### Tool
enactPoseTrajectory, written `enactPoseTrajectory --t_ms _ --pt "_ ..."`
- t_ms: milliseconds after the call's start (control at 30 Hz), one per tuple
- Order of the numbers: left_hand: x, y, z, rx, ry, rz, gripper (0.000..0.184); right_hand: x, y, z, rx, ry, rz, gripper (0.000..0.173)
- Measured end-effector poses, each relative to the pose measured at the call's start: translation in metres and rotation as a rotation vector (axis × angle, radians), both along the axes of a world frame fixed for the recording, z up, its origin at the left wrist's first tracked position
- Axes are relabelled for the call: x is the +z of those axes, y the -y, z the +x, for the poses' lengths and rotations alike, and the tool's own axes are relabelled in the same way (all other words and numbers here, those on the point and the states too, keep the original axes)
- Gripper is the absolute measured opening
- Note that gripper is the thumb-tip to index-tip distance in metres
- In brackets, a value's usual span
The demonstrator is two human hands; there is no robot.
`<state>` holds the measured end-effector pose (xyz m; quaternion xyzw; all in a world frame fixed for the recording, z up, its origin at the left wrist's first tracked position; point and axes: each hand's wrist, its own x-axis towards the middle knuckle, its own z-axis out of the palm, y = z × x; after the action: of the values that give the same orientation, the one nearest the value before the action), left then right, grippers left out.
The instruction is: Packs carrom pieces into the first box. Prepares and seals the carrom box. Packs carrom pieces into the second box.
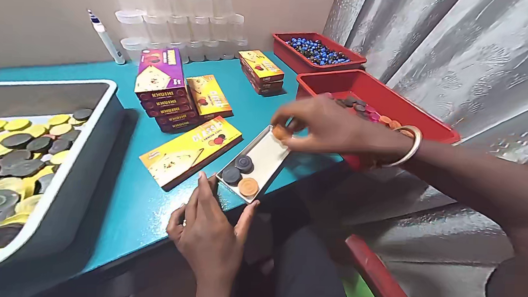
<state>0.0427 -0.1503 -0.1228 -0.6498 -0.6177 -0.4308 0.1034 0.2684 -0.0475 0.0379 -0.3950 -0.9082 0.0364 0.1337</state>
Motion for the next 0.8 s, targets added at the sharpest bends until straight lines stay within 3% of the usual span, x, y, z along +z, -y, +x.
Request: enactPoseTrajectory --t_ms 133,300,500,567,700,800 --pt "-0.001 0.0 0.0 0.002 0.009 0.008 0.098 -0.028 0.012 -0.038 0.042 0.188 -0.272 0.029" --pt "0.0 0.0 0.001 0.004 0.023 0.003 0.095 -0.026 0.009 -0.039 0.021 0.144 -0.43 0.034" --pt "-0.002 -0.001 0.0 0.002 0.005 0.012 0.101 -0.035 0.014 -0.034 0.004 0.06 -0.318 0.028" --pt "-0.001 -0.001 -0.001 0.005 -0.008 0.008 0.102 -0.023 0.009 -0.021 -0.016 0.003 -0.153 0.024" --pt "-0.001 0.0 -0.002 0.008 -0.02 -0.02 0.105 0.033 -0.033 0.047 -0.331 0.015 0.217 0.02" --pt "0.001 -0.001 -0.001 0.004 -0.035 -0.02 0.107 0.035 -0.077 0.122 -0.458 0.23 0.13 0.02"
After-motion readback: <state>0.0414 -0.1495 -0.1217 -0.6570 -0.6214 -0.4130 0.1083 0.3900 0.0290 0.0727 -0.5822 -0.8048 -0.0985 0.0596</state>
